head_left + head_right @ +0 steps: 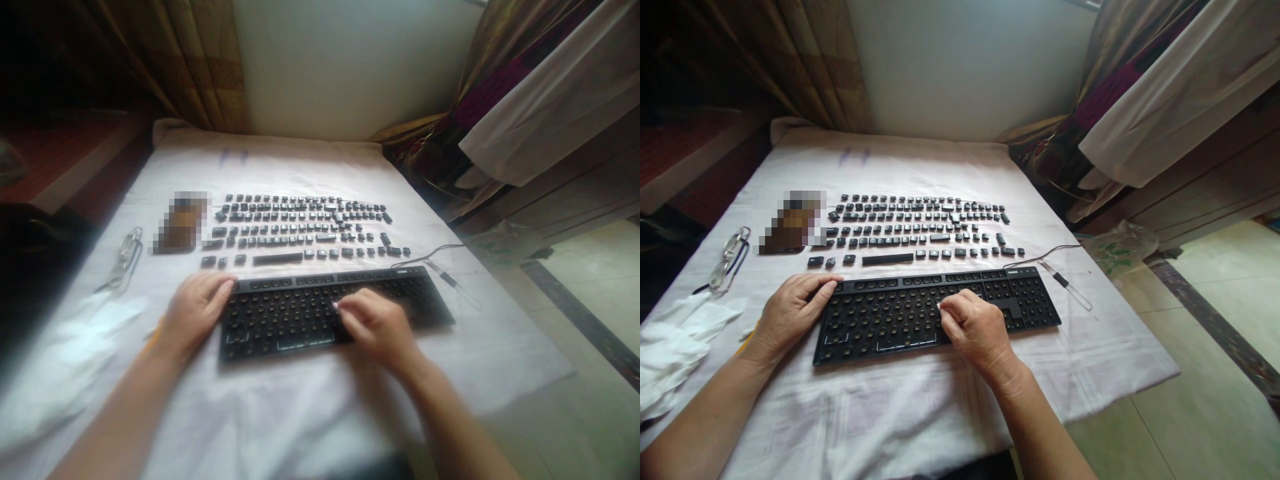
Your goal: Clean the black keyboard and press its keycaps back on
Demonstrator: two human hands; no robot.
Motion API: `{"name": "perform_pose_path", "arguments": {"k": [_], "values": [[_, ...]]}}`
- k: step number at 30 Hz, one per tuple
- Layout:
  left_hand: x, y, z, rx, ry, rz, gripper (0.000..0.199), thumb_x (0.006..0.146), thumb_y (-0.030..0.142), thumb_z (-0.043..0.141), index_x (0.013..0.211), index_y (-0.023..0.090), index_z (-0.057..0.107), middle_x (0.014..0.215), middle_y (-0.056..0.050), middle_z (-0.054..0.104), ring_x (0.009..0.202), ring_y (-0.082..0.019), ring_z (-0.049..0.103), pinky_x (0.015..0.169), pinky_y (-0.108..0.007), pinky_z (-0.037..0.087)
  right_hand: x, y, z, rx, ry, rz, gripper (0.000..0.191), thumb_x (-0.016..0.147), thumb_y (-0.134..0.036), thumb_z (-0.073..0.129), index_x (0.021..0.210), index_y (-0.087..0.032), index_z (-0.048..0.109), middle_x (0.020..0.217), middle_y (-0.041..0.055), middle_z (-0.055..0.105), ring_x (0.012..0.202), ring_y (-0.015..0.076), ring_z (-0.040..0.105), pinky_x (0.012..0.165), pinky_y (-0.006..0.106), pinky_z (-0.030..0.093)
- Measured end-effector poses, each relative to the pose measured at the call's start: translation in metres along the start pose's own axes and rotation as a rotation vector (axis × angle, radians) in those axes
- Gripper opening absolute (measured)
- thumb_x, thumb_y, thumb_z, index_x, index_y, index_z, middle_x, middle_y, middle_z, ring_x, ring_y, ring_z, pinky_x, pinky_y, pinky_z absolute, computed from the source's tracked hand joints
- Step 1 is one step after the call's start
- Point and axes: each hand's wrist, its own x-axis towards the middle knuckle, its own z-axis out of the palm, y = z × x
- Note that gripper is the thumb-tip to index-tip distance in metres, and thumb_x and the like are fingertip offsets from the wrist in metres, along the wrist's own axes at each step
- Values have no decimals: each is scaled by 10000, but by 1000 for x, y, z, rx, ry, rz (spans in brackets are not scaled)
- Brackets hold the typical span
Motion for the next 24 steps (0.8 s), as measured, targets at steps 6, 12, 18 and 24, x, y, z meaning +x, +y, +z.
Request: {"name": "perform_pose_path", "arguments": {"k": [6,12,18,24], "values": [[-1,2,-1,11,1,3,371,969,464,436,986,227,720,964,-47,754,949,-240,664,902,-375,503,-12,9,-2,-71,-82,-85,169,866,-148,586,888,-225,736,802,11,712,678,132,671,609,209,458],[-2,3,-1,20,-15,-21,341,968,462,442,999,250,707,982,-34,751,975,-243,659,913,-383,499,-23,-1,-1,-89,-75,-66,159,888,-156,557,847,-197,705,759,21,695,660,133,661,614,214,462],[-2,3,-2,20,-21,-37,332,963,467,442,995,266,705,979,-23,751,971,-239,662,912,-383,503,-27,-3,3,14,-61,-6,152,882,-144,556,858,-198,696,760,28,700,675,138,667,639,219,500],[-2,3,-2,10,-24,-36,312,959,459,453,1000,276,702,983,-23,749,975,-241,663,924,-385,502,-26,-4,1,19,-103,-10,173,886,-149,542,854,-218,697,768,29,700,668,131,651,642,218,505]]}}
